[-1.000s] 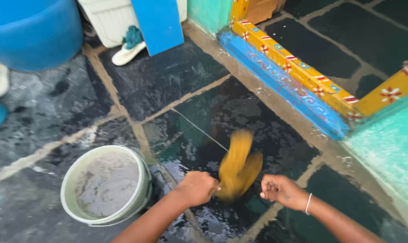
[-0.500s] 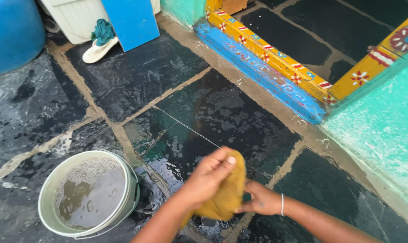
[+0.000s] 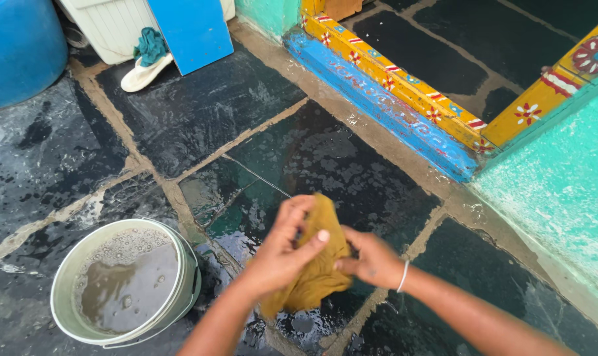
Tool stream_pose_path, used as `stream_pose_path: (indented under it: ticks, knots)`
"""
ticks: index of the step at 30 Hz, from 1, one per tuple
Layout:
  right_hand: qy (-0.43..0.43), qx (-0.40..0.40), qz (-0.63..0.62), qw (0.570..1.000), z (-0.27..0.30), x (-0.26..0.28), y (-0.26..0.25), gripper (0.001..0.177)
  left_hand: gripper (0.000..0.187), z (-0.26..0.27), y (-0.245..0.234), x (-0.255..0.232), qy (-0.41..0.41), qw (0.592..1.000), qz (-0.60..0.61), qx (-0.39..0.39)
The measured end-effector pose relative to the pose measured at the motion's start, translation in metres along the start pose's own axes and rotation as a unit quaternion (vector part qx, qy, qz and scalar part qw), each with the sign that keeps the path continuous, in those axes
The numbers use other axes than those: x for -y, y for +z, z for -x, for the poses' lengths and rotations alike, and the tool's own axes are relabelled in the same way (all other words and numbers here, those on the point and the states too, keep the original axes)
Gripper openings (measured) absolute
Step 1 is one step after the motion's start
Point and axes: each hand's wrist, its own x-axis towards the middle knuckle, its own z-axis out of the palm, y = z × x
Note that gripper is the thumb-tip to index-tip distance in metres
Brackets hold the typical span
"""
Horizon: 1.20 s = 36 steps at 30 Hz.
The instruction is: The person repeatedly dips a yellow cloth into a bucket of water, wrings it out by hand, and wipes a stone floor in several sections.
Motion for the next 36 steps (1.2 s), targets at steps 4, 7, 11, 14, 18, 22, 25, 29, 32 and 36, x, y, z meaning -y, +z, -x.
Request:
stream_pose_path:
  ticks: [4,7,11,14,18,22,25,29,32,36]
  knots:
    - [0.210,0.001,-0.064,0.976,0.005,-0.025,-0.030,0.022,0.079,-0.001,-0.033,0.000,-0.053,0.993,-0.101,-0.010]
    - [0.225,-0.044,-0.211,0.950,0.012,-0.017,-0.047,0.030,0.075,0.003,-0.038,0.022,-0.155,0.973,-0.155,-0.065]
    - [0.270,-0.137,-0.332,0.893,0.004,0.013,-0.057,0.042,0.058,0.015,-0.021,0.058,-0.044,0.960,-0.246,-0.130]
    - [0.255,-0.118,-0.213,0.936,0.001,0.028,-0.061,0.046,0.040,0.026,0.010,0.072,-0.171,0.969,-0.170,-0.060]
    - [0.249,-0.067,-0.240,0.936,0.002,0.030,-0.045,0.043,0.058,0.025,0.048,0.072,-0.225,0.974,0.033,0.019]
    - [0.239,-0.034,-0.186,0.952,0.008,0.026,-0.037,0.031,0.044,0.012,0.054,0.063,-0.283,0.954,0.095,-0.012]
    - [0.250,-0.073,-0.132,0.956,0.008,0.012,-0.050,0.028,0.029,0.006,0.041,0.065,-0.154,0.957,0.219,-0.112]
    - [0.332,-0.147,-0.025,0.931,0.027,-0.031,-0.080,0.026,0.023,-0.005,-0.019,0.083,-0.203,0.912,0.211,-0.287]
    - [0.317,-0.259,-0.043,0.911,0.043,-0.068,-0.108,0.016,0.018,0.002,-0.064,0.094,-0.099,0.927,0.142,-0.333]
    - [0.345,-0.459,-0.140,0.807,0.061,-0.086,-0.173,0.019,0.032,0.012,-0.127,0.094,-0.125,0.905,0.140,-0.381]
